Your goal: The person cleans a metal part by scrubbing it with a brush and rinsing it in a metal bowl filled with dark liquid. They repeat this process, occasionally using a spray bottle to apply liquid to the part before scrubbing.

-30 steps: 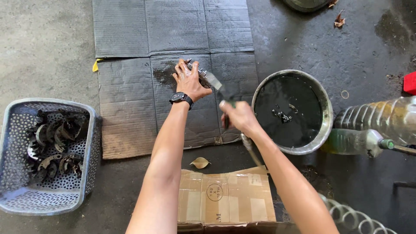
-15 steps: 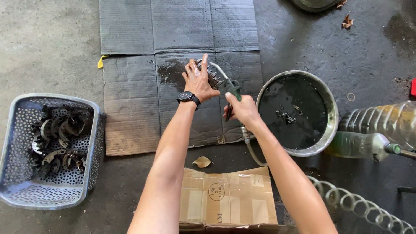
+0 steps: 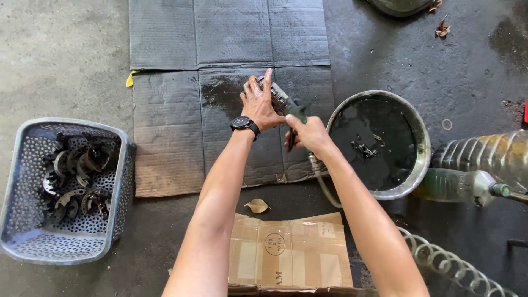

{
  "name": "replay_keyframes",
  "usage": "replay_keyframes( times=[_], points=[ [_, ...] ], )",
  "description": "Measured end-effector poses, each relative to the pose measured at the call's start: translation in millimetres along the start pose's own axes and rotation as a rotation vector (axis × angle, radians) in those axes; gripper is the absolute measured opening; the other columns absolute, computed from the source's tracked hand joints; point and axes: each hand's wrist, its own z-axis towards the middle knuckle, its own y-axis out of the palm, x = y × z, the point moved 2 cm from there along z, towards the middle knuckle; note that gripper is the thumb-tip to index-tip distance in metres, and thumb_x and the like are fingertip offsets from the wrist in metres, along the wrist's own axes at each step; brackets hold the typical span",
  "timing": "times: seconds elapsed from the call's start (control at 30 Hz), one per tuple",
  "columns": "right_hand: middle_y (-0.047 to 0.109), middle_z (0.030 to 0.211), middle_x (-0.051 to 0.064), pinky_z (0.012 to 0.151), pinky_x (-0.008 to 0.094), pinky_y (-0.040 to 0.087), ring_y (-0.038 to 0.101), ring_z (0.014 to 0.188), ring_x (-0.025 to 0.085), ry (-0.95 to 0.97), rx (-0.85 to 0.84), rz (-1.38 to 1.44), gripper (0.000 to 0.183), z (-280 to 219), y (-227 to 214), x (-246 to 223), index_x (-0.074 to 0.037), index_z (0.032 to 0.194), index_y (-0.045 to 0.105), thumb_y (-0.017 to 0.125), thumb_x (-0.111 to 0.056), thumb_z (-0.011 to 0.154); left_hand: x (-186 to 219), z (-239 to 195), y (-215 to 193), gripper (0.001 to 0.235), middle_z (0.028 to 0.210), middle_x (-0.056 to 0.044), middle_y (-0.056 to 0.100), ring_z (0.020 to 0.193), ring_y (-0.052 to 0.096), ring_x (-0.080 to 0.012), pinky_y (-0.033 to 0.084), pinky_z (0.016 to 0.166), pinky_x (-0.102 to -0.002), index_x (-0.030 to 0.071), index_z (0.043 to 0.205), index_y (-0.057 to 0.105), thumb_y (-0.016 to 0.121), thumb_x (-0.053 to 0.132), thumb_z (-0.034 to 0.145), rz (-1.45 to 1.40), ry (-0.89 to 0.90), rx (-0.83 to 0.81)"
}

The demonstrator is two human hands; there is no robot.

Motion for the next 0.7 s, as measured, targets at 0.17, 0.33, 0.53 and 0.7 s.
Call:
replay_keyframes(
  times=[0.17,0.33,0.53,0.7],
  points=[
    [0.072,0.073,0.010,0.054,0.033,0.056,0.071,0.060,0.021,-0.011,0.055,-0.126,0.040,-25.0,-2.9,-12.5,0.002,0.096,0.069,0.061,-0.037,0.098,-0.1,-1.7,-12.4,0.143,0.148,-0.036,0.025,0.135,0.030,-0.0545,0.033,0.103,-0.070,0.017,0.158,0.010,0.096,0.053,0.050,0.003,-0.039,-0.038],
    [0.071,0.067,0.009,0.053,0.035,0.055,0.070,0.057,0.019,-0.023,0.113,-0.218,0.043,-51.7,-11.0,-18.3,0.003,0.081,0.071,0.064,-0.036,0.098,-10.9,-0.4,-15.2,0.131,0.147,-0.035,0.026,0.136,0.030,-0.0528,0.035,0.103,-0.069,0.014,0.154,0.020,0.094,0.045,0.050,0.053,-0.061,-0.048],
    [0.072,0.063,0.008,0.056,0.032,0.054,0.070,0.057,0.014,-0.056,0.203,-0.426,0.045,-79.0,-18.7,-20.0,0.002,0.074,0.073,0.067,-0.036,0.096,-20.1,1.4,-23.2,0.120,0.145,-0.035,0.027,0.135,0.029,-0.0529,0.035,0.102,-0.069,0.011,0.147,0.032,0.094,0.044,0.050,0.083,-0.089,-0.009],
    [0.072,0.064,0.008,0.056,0.033,0.055,0.071,0.057,0.015,-0.176,0.290,-0.467,0.043,-91.9,-19.6,-0.3,0.003,0.081,0.071,0.069,-0.037,0.095,-29.9,2.5,-25.0,0.105,0.140,-0.033,0.031,0.132,0.033,-0.0506,0.039,0.100,-0.067,0.013,0.140,0.042,0.092,0.042,0.052,0.032,-0.144,0.041]
  ],
)
